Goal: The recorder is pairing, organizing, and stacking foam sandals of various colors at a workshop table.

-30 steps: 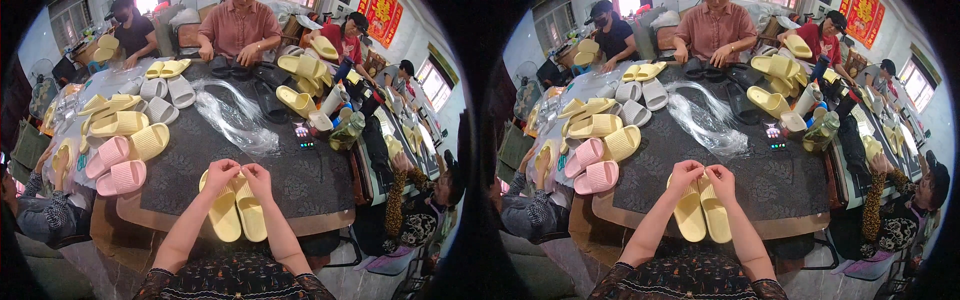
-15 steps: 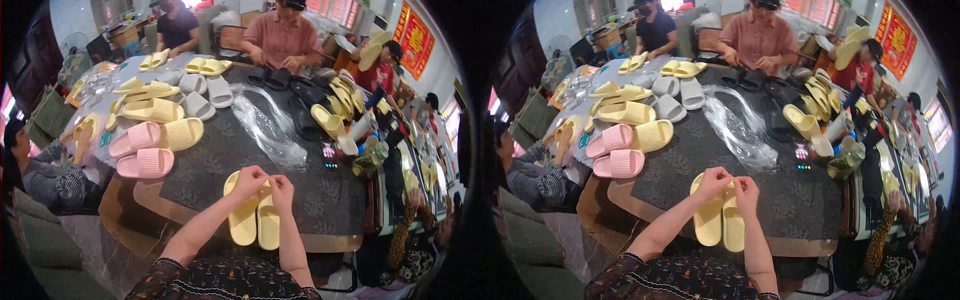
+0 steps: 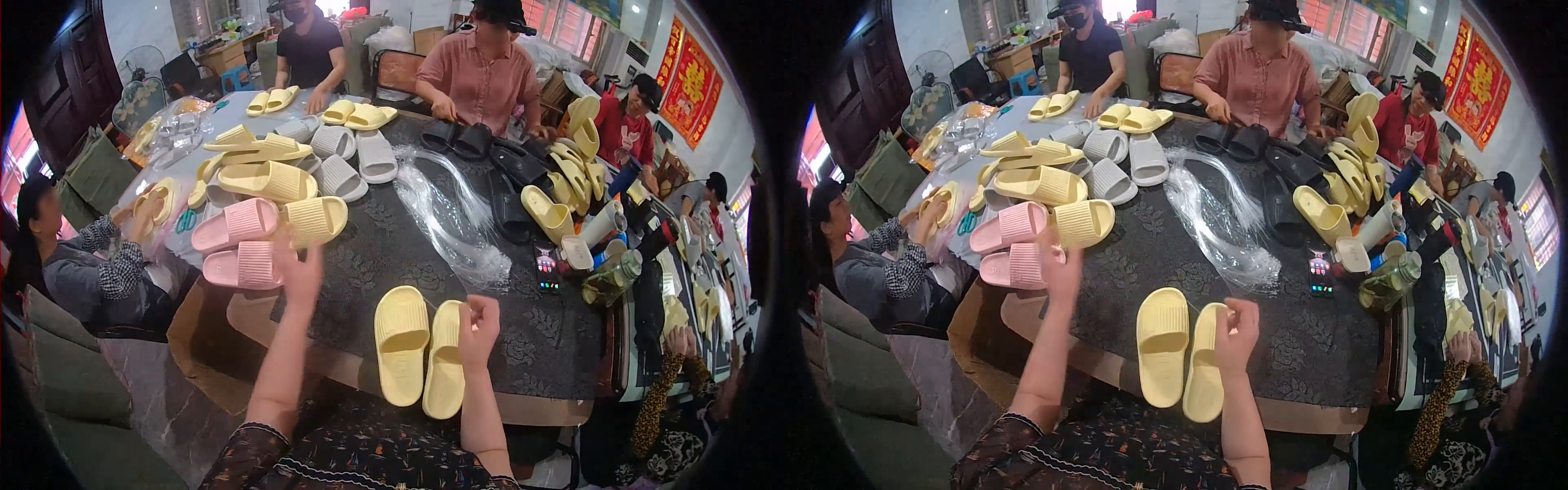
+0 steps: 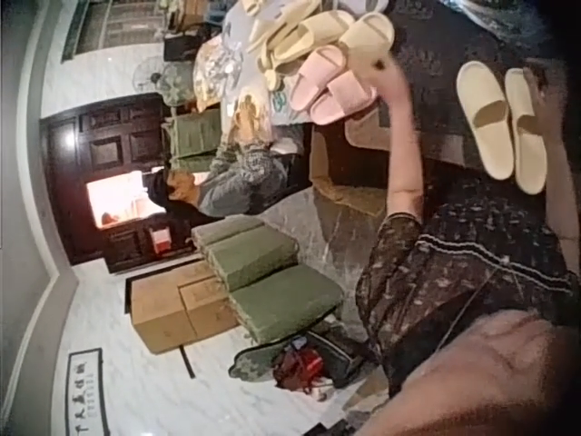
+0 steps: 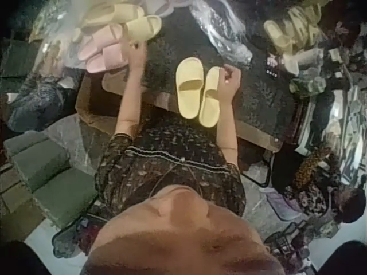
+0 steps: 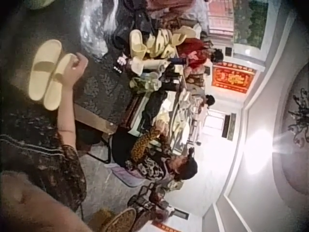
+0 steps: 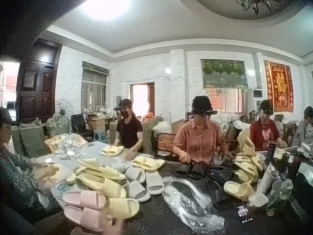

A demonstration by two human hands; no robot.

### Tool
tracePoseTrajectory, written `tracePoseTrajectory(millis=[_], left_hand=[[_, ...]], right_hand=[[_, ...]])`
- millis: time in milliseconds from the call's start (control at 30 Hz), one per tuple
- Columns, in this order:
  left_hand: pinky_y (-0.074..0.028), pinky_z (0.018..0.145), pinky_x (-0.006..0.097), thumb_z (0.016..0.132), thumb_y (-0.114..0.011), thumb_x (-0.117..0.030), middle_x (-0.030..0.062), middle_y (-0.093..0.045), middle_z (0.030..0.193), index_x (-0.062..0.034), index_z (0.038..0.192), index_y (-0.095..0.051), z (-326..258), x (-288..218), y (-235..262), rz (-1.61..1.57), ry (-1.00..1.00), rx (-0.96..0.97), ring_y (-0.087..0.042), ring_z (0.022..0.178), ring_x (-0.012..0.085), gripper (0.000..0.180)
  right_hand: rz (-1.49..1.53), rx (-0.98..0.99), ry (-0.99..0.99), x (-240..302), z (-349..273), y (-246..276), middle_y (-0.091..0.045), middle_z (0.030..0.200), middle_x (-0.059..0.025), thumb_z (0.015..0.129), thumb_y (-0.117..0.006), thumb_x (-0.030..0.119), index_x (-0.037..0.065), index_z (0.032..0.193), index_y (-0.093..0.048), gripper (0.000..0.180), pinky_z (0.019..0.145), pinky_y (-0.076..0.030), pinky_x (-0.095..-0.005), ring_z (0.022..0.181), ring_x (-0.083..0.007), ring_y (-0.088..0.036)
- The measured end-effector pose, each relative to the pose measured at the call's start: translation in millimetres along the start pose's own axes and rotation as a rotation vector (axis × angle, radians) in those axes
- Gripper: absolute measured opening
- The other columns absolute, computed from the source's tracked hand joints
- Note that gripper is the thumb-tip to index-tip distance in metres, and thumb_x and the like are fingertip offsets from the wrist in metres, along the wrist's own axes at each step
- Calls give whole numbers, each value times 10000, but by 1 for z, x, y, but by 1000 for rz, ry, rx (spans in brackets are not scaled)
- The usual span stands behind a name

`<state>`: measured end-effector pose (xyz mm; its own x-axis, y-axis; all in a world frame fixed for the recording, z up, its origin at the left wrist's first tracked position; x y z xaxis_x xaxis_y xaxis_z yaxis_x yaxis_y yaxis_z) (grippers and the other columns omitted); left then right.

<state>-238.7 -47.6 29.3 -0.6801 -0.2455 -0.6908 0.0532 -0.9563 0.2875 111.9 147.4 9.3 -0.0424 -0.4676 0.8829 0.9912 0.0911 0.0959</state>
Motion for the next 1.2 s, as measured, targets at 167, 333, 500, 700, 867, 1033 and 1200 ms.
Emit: tracePoseTrajectory(millis=[167,333,500,700,867,1033,1200], left_hand=[[-384,993,489,863,-686,-313,246,-499,1278,19,1261,-520,44,103,80,803,-9,-360,-477,1151,411,544],[-486,778,349,859,-716,-244,139,-633,1036,36,1058,-618,62,203,75,164,104,125,-599,878,234,358],[-448,648,231,856,-708,-140,28,-624,858,50,973,-628,9,199,56,-107,455,266,-555,751,85,237],[-464,737,260,889,-640,-96,57,-568,977,23,1050,-573,-69,31,39,-388,783,557,-549,883,131,210],[-448,867,290,888,-629,-65,92,-558,1125,16,1215,-486,-121,17,21,-669,764,631,-538,1023,156,366],[-457,945,322,891,-592,-16,136,-558,1221,12,1307,-442,-170,-42,-3,-974,1055,879,-539,1128,204,443],[-485,968,322,914,-566,27,181,-529,1242,14,1316,-395,-230,-86,-41,-1028,1148,1107,-550,1166,248,437]], right_hand=[[-510,645,-92,14,-48,-10,-629,683,-106,855,-705,304,42,834,-655,268,568,-480,-377,584,-280,-603],[-793,833,-98,5,-83,-5,-640,678,-141,820,-666,537,39,838,-661,498,587,-501,-440,641,-357,-637],[-884,721,-54,5,-77,-20,-670,772,-181,798,-662,611,10,824,-643,603,603,-525,-455,698,-343,-670],[-810,655,-166,-33,-73,-42,-645,736,-215,838,-673,461,-31,784,-616,499,641,-518,-462,693,-375,-653],[-847,637,-237,-37,-67,-16,-656,748,-218,882,-617,374,-19,783,-625,405,663,-525,-468,695,-379,-660],[-904,564,-421,-47,-61,67,-675,806,-229,845,-657,355,-14,841,-643,369,721,-526,-479,795,-397,-669],[-1088,297,-499,-60,-27,173,-663,866,-274,826,-664,314,-34,883,-644,353,755,-523,-477,852,-428,-656]])
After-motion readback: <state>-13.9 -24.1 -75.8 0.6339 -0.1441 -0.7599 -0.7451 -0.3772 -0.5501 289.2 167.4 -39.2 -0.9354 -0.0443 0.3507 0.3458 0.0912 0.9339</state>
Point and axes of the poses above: each hand's wrist, its own z-axis towards the middle knuckle, its own y-axis out of the back of the hand, x = y × z, the point moved 9 cm from there along z, towards the middle knuckle
